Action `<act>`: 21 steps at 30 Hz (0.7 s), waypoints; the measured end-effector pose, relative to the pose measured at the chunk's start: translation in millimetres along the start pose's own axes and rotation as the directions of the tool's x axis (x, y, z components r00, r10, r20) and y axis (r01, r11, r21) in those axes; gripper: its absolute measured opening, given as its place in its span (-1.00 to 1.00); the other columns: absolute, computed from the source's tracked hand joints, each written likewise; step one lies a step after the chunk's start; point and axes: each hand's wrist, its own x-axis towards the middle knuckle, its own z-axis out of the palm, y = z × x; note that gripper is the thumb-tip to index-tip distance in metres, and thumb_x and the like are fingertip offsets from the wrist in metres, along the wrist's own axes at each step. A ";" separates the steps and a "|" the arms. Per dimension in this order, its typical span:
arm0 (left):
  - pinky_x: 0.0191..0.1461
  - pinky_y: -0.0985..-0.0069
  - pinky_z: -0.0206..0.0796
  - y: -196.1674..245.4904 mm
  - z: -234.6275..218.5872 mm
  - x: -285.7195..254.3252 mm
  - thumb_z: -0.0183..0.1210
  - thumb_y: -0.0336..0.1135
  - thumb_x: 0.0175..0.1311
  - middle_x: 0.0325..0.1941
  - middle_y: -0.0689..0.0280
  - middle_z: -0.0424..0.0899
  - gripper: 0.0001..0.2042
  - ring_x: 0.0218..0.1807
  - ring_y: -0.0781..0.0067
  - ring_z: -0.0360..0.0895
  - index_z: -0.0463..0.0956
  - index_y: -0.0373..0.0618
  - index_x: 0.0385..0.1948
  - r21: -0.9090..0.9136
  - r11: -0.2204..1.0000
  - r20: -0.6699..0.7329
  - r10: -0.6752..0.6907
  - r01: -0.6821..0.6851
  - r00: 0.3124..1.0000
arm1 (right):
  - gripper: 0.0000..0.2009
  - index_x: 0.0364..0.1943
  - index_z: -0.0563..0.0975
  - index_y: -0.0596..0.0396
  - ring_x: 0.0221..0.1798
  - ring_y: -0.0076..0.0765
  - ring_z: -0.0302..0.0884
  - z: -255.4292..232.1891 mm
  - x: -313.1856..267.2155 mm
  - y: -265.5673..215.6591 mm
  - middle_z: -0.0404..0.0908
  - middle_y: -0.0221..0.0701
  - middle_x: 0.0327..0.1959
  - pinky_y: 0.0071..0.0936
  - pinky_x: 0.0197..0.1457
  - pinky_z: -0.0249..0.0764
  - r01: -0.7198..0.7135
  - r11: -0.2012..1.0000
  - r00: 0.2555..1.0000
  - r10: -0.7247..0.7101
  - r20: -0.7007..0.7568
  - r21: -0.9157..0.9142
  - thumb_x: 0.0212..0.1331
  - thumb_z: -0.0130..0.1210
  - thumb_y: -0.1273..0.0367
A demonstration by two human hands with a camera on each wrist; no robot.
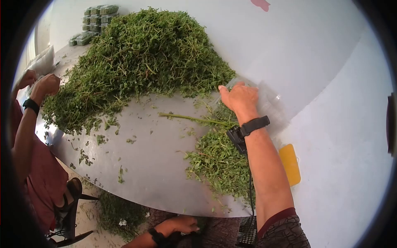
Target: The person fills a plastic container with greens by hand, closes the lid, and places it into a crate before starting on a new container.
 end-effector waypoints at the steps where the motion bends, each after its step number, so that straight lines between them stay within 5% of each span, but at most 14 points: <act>1: -0.22 0.30 0.36 -0.2 1.0 0.8 0.02 0.00 0.23 -0.48 0.13 0.58 -0.62 -0.35 0.17 0.56 0.48 -0.22 -0.37 -0.009 1.000 -0.024 0.003 -0.003 1.000 | -0.29 -0.03 0.41 0.39 0.00 0.00 0.51 5.1 0.8 1.9 0.57 0.05 -0.15 -0.16 0.21 0.22 -0.028 1.000 0.997 0.027 -0.078 -0.013 0.20 -0.25 -0.13; 7: -0.18 0.29 0.31 -10.0 6.4 12.0 0.04 0.02 0.20 -0.47 0.10 0.58 -0.60 -0.33 0.15 0.53 0.49 -0.24 -0.34 -0.028 1.000 -0.012 -0.015 0.014 1.000 | -0.33 0.02 0.41 0.32 0.13 -0.01 0.41 -23.6 -8.4 9.4 0.49 0.00 0.03 -0.12 0.24 0.19 -0.017 0.992 0.975 -0.012 0.222 0.127 0.12 -0.15 -0.08; 13: -0.17 0.29 0.30 -2.2 2.3 7.7 0.05 -0.01 0.19 -0.43 0.09 0.59 -0.61 -0.30 0.15 0.53 0.49 -0.25 -0.32 -0.054 0.998 -0.016 -0.026 0.025 1.000 | -0.23 0.20 0.27 0.29 0.40 0.04 0.03 -27.7 -27.5 23.4 0.02 0.08 0.35 -0.15 0.33 0.13 0.144 0.924 0.968 -0.206 0.145 0.354 0.06 -0.06 -0.10; 16: -0.17 0.29 0.30 -5.3 2.4 10.2 0.05 -0.01 0.17 -0.39 0.08 0.59 -0.61 -0.28 0.14 0.53 0.49 -0.25 -0.32 0.008 1.000 -0.036 0.011 -0.011 0.999 | -0.14 0.27 0.17 0.26 0.45 0.13 -0.17 -37.0 -32.5 20.4 -0.10 0.16 0.37 -0.11 0.39 0.01 0.037 0.860 0.971 -0.151 0.184 0.508 0.02 0.00 -0.15; 21: -0.15 0.28 0.30 -6.2 1.8 9.9 0.06 0.02 0.16 -0.35 0.07 0.58 -0.59 -0.24 0.10 0.53 0.49 -0.25 -0.32 0.000 1.000 -0.033 -0.002 0.002 0.999 | -0.05 0.30 0.13 0.24 0.43 0.29 -0.20 -25.9 -34.6 11.2 -0.15 0.24 0.35 -0.01 0.38 -0.01 0.019 0.921 0.982 -0.091 0.166 0.389 -0.07 0.07 -0.20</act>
